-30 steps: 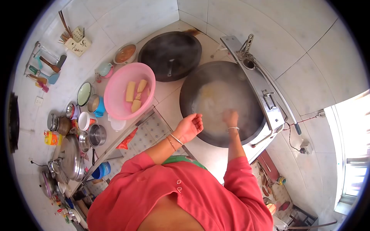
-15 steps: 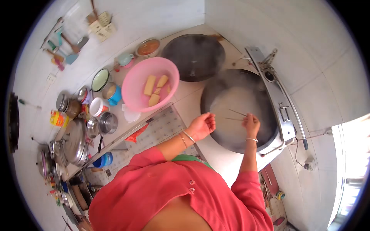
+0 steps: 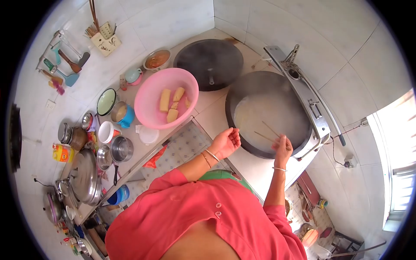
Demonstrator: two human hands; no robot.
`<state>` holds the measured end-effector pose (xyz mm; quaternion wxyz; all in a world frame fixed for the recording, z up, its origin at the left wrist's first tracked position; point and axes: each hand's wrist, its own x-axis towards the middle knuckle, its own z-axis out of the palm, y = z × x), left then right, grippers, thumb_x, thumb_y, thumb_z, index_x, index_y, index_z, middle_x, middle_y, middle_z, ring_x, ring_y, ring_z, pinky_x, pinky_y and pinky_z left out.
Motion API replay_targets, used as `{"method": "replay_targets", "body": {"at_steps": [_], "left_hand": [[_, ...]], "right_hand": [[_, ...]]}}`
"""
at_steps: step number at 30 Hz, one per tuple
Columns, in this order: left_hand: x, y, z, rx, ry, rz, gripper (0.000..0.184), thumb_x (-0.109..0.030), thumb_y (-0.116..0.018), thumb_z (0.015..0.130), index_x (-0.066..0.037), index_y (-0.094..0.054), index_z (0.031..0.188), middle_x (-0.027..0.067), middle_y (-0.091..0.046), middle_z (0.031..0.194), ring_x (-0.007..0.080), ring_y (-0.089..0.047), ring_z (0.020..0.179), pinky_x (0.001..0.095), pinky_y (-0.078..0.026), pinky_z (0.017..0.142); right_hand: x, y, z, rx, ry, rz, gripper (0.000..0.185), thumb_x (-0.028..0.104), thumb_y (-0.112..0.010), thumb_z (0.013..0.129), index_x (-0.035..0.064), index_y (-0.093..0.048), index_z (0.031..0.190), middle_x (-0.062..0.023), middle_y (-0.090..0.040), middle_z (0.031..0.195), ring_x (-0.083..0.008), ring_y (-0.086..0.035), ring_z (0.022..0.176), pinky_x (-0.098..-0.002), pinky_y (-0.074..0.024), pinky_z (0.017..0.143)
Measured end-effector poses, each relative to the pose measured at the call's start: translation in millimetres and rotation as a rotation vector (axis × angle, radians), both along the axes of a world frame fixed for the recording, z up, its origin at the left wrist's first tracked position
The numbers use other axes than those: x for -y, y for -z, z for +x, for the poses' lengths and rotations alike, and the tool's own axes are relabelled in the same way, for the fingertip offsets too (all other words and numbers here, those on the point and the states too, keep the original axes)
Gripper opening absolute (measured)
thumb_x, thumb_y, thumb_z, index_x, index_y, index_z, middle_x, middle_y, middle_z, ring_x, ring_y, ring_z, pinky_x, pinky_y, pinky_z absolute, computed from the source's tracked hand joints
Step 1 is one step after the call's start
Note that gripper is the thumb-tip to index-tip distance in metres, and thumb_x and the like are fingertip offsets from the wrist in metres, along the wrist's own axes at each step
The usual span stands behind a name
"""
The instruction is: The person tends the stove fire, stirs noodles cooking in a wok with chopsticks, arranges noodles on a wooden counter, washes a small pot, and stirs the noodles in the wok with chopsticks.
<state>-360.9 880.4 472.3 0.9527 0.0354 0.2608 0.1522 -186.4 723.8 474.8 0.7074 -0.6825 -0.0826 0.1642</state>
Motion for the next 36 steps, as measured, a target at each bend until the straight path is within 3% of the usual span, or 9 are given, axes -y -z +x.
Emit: {"method": "replay_targets", "body": {"at_steps": [8,18,20,25,28,36], "left_hand": [[-5,-1,9,0.055,-0.008,0.018,0.021,-0.022,-0.048,0.090,-0.005,-0.059,0.086,0.0017,-0.059,0.074,0.0143,-0.055,0.068,0.0294,-0.048,0.065],[-6,-6,6,0.012,-0.007,0.052,0.021,-0.022,-0.048,0.090,-0.005,-0.059,0.086,0.0013,-0.058,0.074,0.0137,-0.055,0.069,0.0285,-0.047,0.066],[-6,-7,7,0.015,-0.004,0.054,0.020,-0.021,-0.048,0.090,-0.005,-0.059,0.086,0.0013,-0.058,0.074,0.0138,-0.055,0.069,0.0286,-0.047,0.066],[-4,-7,9,0.027,0.018,0.040,0.019,-0.020,-0.048,0.091,-0.005,-0.059,0.088,0.0010,-0.059,0.072,0.0142,-0.056,0.068,0.0296,-0.047,0.068],[-2,-6,9,0.026,0.018,0.026,0.019,-0.020,-0.048,0.091,-0.005,-0.058,0.089,0.0012,-0.058,0.072,0.0143,-0.055,0.068,0.0298,-0.047,0.068],[-2,-6,9,0.008,0.011,0.027,0.017,-0.019,-0.049,0.089,-0.005,-0.059,0.087,0.0013,-0.058,0.074,0.0144,-0.055,0.070,0.0298,-0.048,0.067]], "right_hand": [[3,5,9,0.003,0.012,-0.005,0.035,0.033,-0.053,0.090,0.0017,-0.062,0.101,-0.0061,-0.062,0.080,-0.0122,-0.057,0.060,-0.0254,-0.0494,0.052],[1,1,7,0.051,0.013,-0.028,0.036,0.032,-0.055,0.088,-0.0010,-0.061,0.102,-0.0094,-0.061,0.080,-0.0138,-0.056,0.062,-0.0258,-0.0479,0.052],[1,6,12,-0.036,-0.008,-0.019,0.036,0.032,-0.055,0.087,-0.0012,-0.061,0.100,-0.0096,-0.061,0.079,-0.0138,-0.056,0.060,-0.0245,-0.0463,0.051],[2,-3,9,-0.003,0.007,0.073,0.028,0.027,-0.057,0.089,-0.0002,-0.063,0.094,-0.0015,-0.059,0.074,-0.0075,-0.052,0.057,-0.0212,-0.0432,0.049],[4,-8,9,0.002,0.050,0.036,0.028,0.027,-0.056,0.089,0.0006,-0.064,0.095,-0.0010,-0.058,0.072,-0.0067,-0.051,0.056,-0.0204,-0.0424,0.049],[15,0,19,-0.005,0.026,0.055,0.029,0.027,-0.055,0.089,-0.0001,-0.063,0.095,-0.0046,-0.060,0.073,-0.0106,-0.055,0.056,-0.0234,-0.0478,0.048]]}}
